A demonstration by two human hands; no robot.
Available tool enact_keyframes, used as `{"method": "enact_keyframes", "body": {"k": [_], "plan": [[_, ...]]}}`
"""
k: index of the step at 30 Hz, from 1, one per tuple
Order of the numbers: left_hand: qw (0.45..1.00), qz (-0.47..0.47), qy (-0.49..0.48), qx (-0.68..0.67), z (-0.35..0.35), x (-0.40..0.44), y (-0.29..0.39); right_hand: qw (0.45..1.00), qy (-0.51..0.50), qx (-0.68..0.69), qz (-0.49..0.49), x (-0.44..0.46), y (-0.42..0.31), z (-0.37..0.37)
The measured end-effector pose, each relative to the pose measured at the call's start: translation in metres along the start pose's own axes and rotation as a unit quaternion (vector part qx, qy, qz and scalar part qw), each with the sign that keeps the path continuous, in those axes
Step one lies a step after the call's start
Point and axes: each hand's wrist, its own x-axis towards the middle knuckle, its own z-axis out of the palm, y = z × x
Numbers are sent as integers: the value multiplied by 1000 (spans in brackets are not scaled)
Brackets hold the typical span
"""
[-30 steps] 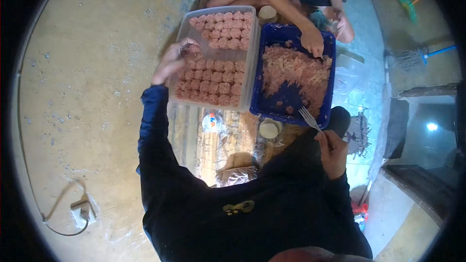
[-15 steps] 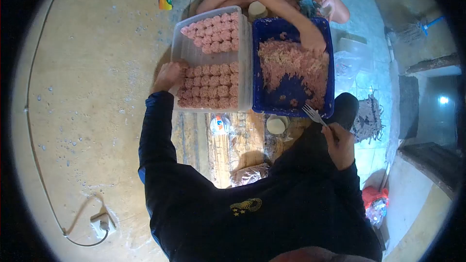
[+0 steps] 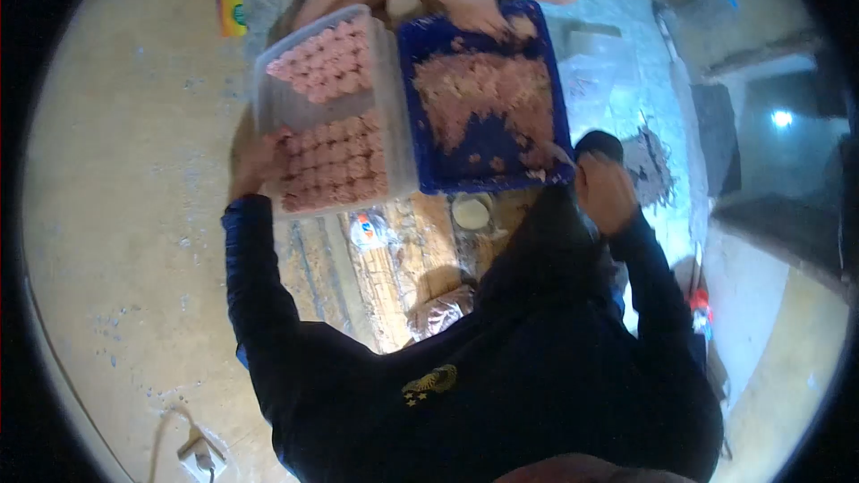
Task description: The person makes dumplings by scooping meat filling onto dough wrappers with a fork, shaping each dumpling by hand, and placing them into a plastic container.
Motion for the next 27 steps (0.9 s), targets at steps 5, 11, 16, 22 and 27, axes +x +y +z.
{"method": "enact_keyframes", "body": {"k": [5,11,16,22,27], "plan": [[949,100,-180,237,-5,13,-35,969,-216,-121,9,8,0,28],[987,101,-117,-36,0,1,-43,975,-198,-93,-41,60,-12,22],[939,127,-221,230,-13,1,-10,961,-238,-131,-47,105,0,51],[912,323,11,254,13,-90,110,952,-193,-232,-47,114,2,133],[830,229,-480,-169,133,-175,149,897,-343,-240,-141,122,-4,118]]}}
